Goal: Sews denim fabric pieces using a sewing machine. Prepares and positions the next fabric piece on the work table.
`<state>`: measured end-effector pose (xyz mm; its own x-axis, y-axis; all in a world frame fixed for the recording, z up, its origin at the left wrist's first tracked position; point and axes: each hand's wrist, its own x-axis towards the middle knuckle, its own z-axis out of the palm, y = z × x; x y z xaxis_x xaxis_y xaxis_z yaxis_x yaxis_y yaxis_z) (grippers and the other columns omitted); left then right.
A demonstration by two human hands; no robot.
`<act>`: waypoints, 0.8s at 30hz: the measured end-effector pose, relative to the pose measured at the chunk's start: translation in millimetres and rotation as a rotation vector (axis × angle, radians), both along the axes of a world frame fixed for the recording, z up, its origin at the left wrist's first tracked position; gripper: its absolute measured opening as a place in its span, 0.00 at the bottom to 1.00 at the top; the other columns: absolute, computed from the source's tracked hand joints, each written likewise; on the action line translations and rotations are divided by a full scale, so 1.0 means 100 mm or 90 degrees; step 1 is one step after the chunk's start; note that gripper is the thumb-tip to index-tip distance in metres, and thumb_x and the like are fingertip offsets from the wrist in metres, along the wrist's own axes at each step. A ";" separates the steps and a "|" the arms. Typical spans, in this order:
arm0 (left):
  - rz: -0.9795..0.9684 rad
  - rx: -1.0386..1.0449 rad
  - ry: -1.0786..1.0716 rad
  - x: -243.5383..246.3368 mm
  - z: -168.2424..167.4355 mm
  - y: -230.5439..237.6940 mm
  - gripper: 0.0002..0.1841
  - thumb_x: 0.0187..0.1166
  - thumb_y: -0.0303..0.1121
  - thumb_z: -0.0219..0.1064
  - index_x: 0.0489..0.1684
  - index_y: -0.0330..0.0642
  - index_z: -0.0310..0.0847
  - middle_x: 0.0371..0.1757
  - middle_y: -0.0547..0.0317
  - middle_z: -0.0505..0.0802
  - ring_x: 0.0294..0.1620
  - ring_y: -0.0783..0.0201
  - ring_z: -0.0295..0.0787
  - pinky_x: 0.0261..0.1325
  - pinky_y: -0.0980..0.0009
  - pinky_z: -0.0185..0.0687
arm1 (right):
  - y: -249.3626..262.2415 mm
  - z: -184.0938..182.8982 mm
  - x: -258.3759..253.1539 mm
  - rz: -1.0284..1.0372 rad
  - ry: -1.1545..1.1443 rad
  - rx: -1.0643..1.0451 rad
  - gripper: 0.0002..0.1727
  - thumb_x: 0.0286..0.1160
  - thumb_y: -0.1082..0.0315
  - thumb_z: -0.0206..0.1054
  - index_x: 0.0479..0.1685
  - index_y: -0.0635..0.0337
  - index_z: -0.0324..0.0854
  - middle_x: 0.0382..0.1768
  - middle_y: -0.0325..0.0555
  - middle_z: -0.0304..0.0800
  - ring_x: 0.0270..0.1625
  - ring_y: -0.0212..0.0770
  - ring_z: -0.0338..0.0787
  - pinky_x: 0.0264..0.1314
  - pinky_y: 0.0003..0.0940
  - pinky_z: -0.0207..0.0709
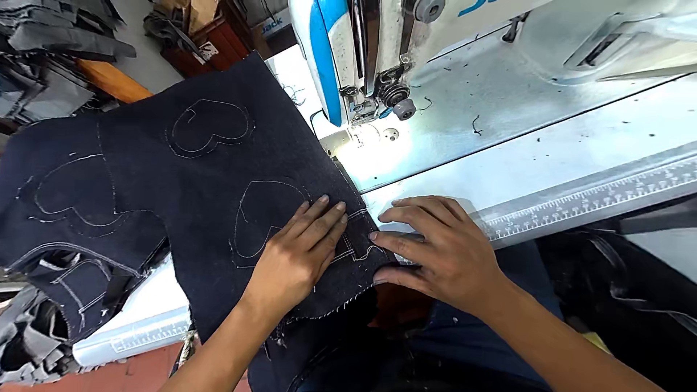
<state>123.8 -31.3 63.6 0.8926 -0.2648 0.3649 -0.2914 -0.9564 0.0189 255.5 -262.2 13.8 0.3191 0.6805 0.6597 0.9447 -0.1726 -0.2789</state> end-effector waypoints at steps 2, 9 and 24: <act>0.013 0.000 0.012 0.00 0.01 -0.03 0.16 0.85 0.29 0.60 0.63 0.41 0.91 0.73 0.56 0.89 0.82 0.55 0.79 0.85 0.57 0.73 | 0.01 0.01 0.00 -0.008 0.006 -0.010 0.25 0.73 0.30 0.64 0.50 0.34 0.94 0.60 0.36 0.90 0.71 0.44 0.82 0.73 0.49 0.72; 0.000 -0.064 0.075 0.26 0.20 0.25 0.20 0.89 0.45 0.55 0.57 0.50 0.94 0.67 0.66 0.93 0.74 0.65 0.85 0.75 0.60 0.81 | 0.07 0.14 0.00 0.015 0.006 -0.143 0.28 0.81 0.30 0.50 0.49 0.40 0.83 0.76 0.23 0.83 0.82 0.43 0.76 0.77 0.54 0.69; 0.030 -0.144 0.171 1.16 0.01 0.55 0.45 0.76 0.70 0.57 0.84 0.43 0.67 0.85 0.59 0.78 0.94 0.51 0.55 0.90 0.28 0.30 | 0.06 0.35 0.37 0.047 0.074 -0.214 0.21 0.84 0.42 0.56 0.64 0.34 0.89 0.65 0.22 0.88 0.63 0.38 0.84 0.57 0.40 0.79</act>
